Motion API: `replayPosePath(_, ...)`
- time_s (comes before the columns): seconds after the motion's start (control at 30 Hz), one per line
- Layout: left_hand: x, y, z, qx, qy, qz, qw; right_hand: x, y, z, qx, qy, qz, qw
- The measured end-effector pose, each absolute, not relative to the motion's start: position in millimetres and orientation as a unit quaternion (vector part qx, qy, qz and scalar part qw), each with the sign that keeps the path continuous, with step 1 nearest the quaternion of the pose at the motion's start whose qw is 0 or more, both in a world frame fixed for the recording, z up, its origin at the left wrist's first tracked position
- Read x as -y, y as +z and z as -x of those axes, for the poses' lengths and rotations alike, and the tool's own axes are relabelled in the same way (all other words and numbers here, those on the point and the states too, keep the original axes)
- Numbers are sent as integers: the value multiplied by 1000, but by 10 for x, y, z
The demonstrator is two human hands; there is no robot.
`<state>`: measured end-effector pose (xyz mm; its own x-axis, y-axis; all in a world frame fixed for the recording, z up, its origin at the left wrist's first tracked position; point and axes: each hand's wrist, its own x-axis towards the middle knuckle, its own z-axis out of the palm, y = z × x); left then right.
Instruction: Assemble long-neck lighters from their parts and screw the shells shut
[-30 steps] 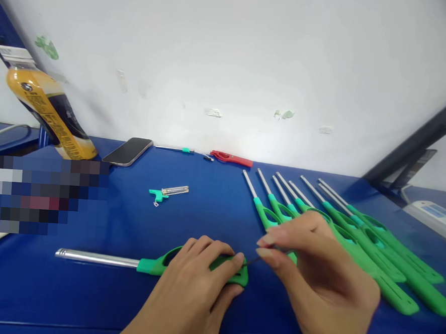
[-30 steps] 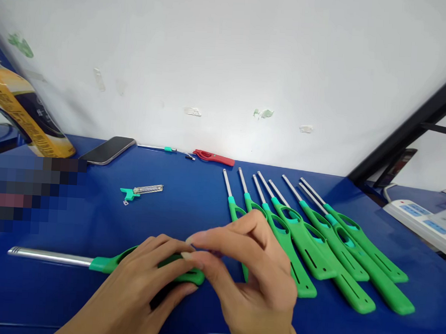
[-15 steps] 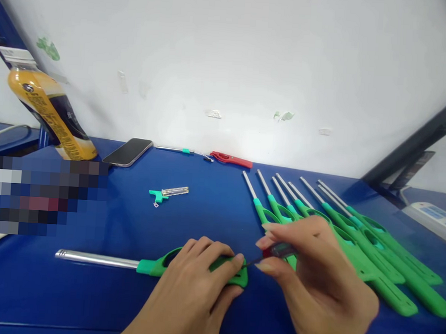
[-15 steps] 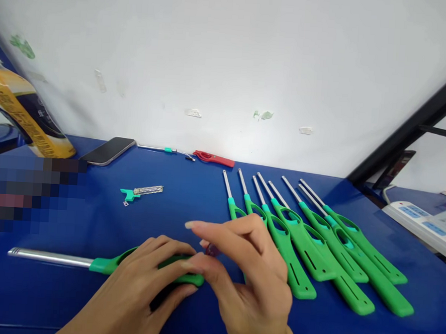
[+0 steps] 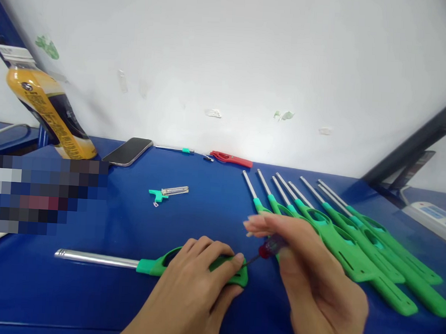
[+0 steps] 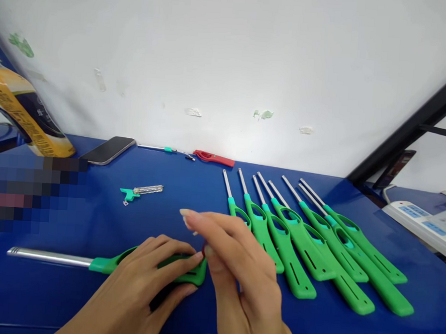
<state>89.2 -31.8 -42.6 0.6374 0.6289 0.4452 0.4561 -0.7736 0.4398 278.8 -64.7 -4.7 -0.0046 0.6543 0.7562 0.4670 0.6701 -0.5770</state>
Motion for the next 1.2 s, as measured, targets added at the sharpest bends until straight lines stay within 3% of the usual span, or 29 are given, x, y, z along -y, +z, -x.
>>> replayPosePath(0.23, 296, -397, -862, -305, 282, -897, 151, 598, -83, -2807, 688, 53, 375, 620)
replayPosePath(0.47, 293, -430, -868, -302, 306, -892, 142, 652, -55, -2781, 712, 79, 397, 573)
replayPosePath(0.73, 302, -412, -872, -304, 293, -895, 144, 584, -93, -2814, 701, 30, 358, 616)
replayPosePath(0.97, 291, -434, -866, -308, 293, -893, 143, 667, -26, -2740, 675, 64, 415, 607)
replayPosePath(1.2, 304, -425, -861, -308, 281, -897, 146, 619, -46, -2770, 672, 58, 370, 639)
